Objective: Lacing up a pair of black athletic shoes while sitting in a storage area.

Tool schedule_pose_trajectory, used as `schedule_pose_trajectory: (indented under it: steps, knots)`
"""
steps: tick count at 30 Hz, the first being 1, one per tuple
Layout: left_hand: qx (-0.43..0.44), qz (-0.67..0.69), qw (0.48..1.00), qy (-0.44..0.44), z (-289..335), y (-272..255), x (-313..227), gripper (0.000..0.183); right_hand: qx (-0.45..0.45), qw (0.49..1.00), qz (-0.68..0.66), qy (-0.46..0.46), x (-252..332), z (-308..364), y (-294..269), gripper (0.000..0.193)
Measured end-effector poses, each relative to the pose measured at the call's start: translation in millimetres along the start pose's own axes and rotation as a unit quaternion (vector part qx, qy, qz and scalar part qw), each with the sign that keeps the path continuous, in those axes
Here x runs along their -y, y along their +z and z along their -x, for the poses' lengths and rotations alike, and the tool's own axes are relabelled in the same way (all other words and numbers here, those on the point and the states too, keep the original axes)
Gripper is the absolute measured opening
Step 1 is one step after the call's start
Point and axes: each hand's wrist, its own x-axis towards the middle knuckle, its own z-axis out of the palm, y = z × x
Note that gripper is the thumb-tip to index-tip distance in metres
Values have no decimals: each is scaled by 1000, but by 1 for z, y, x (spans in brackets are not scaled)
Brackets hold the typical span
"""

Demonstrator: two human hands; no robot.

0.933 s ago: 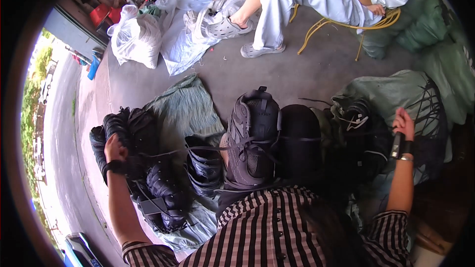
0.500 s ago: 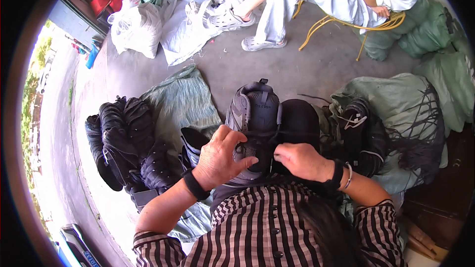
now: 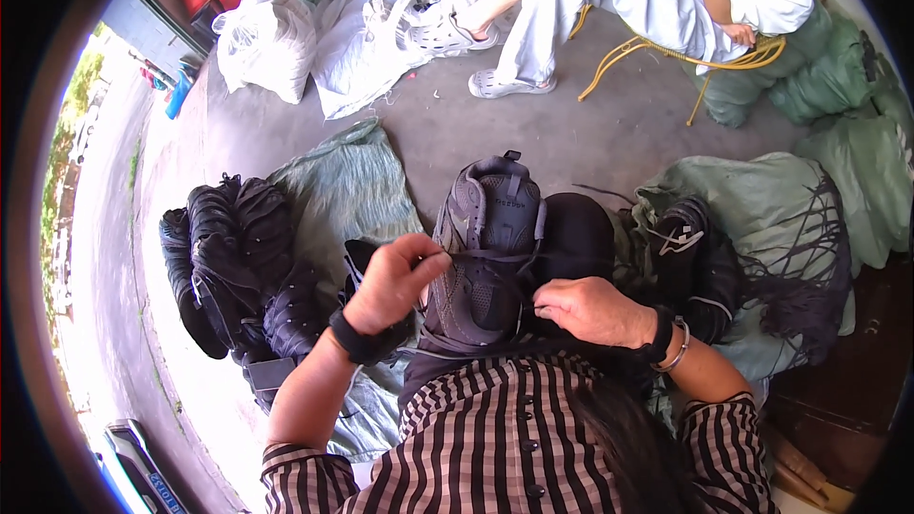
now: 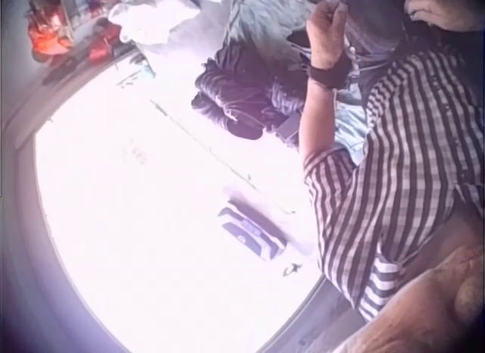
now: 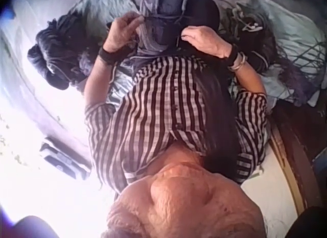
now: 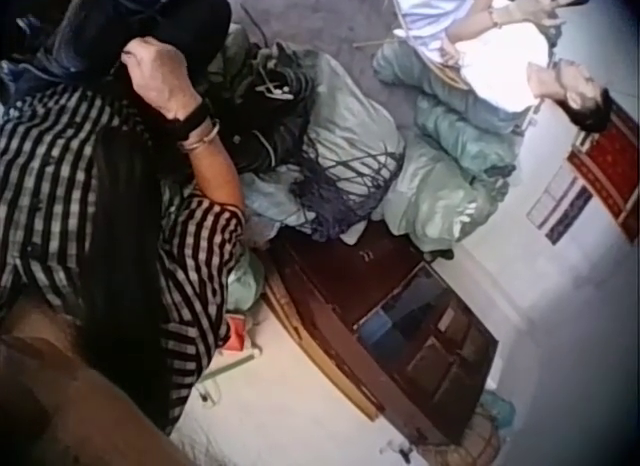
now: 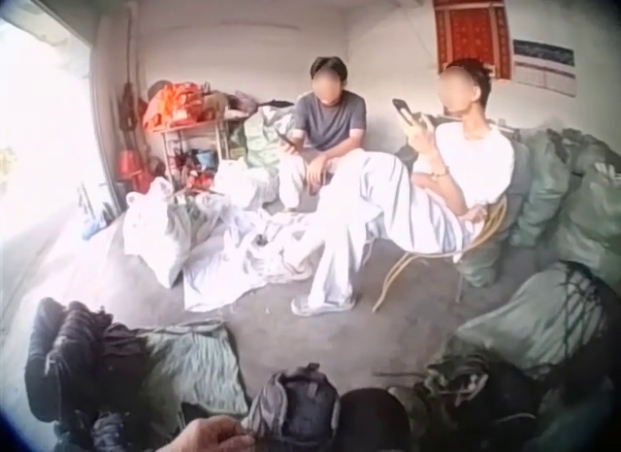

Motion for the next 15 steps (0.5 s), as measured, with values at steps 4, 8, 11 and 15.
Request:
schedule_pose_trajectory:
  steps: [4, 8, 11, 15]
  knots:
    - [71, 186, 969, -146, -2, -5, -10, 26, -88, 970, -194, 117, 12, 1, -15, 11]
    - [-10, 117, 987, -106, -5, 2, -14, 35, -240, 950, -176, 93, 4, -8, -19, 16]
    - [-103, -78, 990, 59, -12, 7, -2, 31, -208, 954, -178, 119, 6, -21, -16, 18]
    - [-194, -225, 942, 156, -20, 20, -12, 27, -147, 952, -211, 165, -3, -23, -14, 18]
